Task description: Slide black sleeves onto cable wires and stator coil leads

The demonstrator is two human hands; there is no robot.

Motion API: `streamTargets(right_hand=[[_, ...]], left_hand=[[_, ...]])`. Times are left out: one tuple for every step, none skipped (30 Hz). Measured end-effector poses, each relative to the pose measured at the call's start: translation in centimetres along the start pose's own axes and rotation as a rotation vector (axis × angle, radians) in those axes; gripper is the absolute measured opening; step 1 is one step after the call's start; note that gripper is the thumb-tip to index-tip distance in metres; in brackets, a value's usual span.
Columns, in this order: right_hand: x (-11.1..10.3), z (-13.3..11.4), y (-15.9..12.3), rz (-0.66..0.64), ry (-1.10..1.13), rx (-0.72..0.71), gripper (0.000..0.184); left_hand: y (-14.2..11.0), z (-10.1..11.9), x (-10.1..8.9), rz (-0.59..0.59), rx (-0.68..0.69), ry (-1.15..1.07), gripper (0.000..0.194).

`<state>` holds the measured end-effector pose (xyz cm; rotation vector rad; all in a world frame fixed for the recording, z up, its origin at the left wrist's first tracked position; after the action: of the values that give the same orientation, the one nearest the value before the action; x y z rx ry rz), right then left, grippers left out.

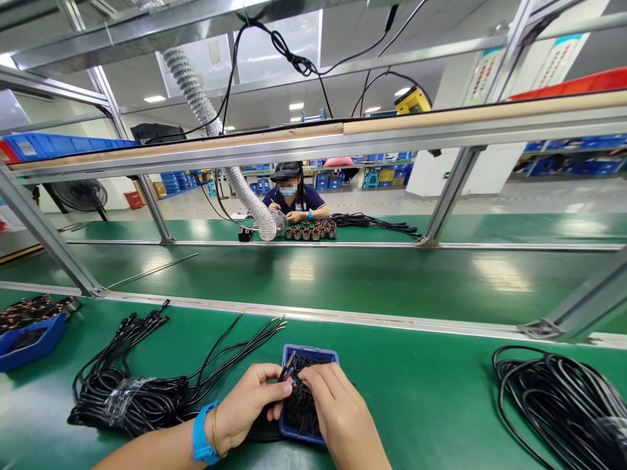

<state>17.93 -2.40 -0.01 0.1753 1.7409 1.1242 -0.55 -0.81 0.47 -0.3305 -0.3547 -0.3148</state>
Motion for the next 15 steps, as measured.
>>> streamTargets(right_hand=[[0.0,-0.1,0.1,-0.019,-0.01,-0.022,0.023],[0.0,-0.2,0.1,-0.037,-0.018,-0.043,0.022],[0.1,-0.4,0.2,-0.052,-0.02,-0.059,0.021],[0.2,-0.6,0.3,-0.06,-0.013,-0.058,0.022],[0.2,-0.8,0.5,-0.064,0.013,-0.043,0.024],[0.3,-1.0,0.6,-0.06,0.059,-0.01,0.027],[0.3,-1.2,0.7,-0.06,0.125,0.038,0.029],[0.3,-1.4,0.8,-0.072,0.209,0.093,0.03],[0.3,-1.5,0.9,-0.105,0.307,0.157,0.03],[0.3,-1.7,1.0,-0.154,0.409,0.224,0.028],[0.3,-1.8,1.1,-0.207,0.508,0.296,0.024],[0.3,-2.0,1.1,-0.256,0.605,0.377,0.02],[0.4,-2.1,1.1,-0.295,0.699,0.462,0.02],[0.5,-2.2,1.0,-0.315,0.788,0.543,0.021],[0.7,-2.3,1.0,-0.318,0.864,0.618,0.024]], left_hand=[[0.0,-0.1,0.0,-0.002,-0.003,0.003,0.044],[0.1,-0.1,0.0,-0.003,-0.008,0.009,0.044],[0.1,-0.2,0.0,-0.003,-0.017,0.018,0.044],[0.1,-0.2,0.0,-0.002,-0.025,0.028,0.043],[0.0,-0.2,0.0,-0.001,-0.032,0.033,0.042],[0.0,-0.2,0.0,-0.003,-0.035,0.03,0.039],[-0.1,-0.1,0.0,-0.008,-0.032,0.015,0.036],[-0.3,0.0,0.0,-0.013,-0.024,-0.013,0.033],[-0.4,0.2,0.0,-0.021,-0.013,-0.047,0.03],[-0.5,0.3,0.0,-0.03,0.002,-0.081,0.027],[-0.7,0.5,0.0,-0.038,0.018,-0.109,0.027],[-0.8,0.7,0.0,-0.044,0.035,-0.127,0.027],[-0.9,0.8,0.0,-0.052,0.052,-0.135,0.029],[-0.9,1.0,0.0,-0.062,0.069,-0.136,0.032],[-1.0,1.1,0.0,-0.073,0.083,-0.134,0.035]])
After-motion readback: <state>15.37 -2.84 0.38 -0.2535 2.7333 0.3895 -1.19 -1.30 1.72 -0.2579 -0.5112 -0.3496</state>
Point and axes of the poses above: each hand's wrist, its own y-axis towards the middle knuckle, its own x-axis out of the palm, z = x × y, the point moved 1 cm from there along y, towards the middle knuckle, and after that the axes turned 15 degrees about -y, right-handed, at the moved point
